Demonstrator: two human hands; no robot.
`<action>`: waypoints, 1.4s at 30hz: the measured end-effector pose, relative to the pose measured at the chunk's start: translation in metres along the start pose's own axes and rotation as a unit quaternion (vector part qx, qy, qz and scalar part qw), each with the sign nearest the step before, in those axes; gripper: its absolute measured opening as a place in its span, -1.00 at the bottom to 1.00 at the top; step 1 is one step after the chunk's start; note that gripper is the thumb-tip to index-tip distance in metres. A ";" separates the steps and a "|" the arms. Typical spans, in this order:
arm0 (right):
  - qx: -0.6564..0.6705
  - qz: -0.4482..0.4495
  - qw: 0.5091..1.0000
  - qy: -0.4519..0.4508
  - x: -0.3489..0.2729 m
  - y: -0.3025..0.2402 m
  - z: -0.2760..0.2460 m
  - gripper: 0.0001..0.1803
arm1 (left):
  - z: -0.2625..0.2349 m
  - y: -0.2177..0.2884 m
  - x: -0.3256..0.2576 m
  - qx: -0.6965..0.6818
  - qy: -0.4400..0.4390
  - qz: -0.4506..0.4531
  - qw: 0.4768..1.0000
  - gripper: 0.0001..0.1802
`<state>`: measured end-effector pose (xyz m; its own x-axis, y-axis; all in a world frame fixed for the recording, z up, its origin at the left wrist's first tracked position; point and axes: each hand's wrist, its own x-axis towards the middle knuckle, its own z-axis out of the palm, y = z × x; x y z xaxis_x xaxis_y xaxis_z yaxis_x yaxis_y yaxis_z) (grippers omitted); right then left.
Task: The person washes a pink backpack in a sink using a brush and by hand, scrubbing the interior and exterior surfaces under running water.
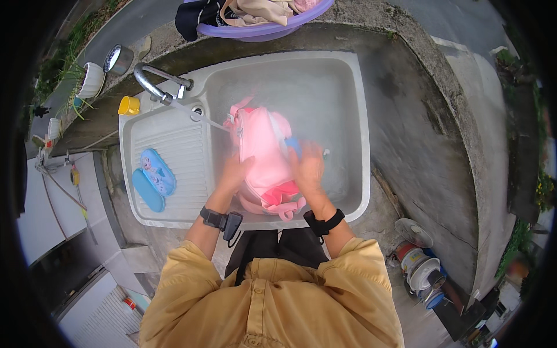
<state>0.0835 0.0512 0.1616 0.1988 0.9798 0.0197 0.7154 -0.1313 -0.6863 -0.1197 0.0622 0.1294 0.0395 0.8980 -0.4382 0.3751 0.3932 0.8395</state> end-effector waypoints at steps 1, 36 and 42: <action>-0.041 -0.017 0.999 0.027 0.005 0.022 0.009 -0.51 | 0.000 0.001 -0.005 -0.064 -0.014 -0.041 0.997 -0.58; 0.140 -0.085 0.985 -0.046 -0.036 -0.109 -0.107 -0.75 | -0.029 0.093 -0.094 -0.258 -0.122 -0.008 0.958 -0.51; 0.077 -0.184 0.980 0.000 -0.034 -0.116 -0.132 -0.71 | -0.007 0.107 -0.085 -0.365 -0.182 -0.007 0.913 -0.50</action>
<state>0.0820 0.0130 0.3368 -0.0547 0.9565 0.2864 0.6289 0.2558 -0.7342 -0.0899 0.0294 0.2586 0.3941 0.8190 -0.4169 -0.3349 0.5505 0.7647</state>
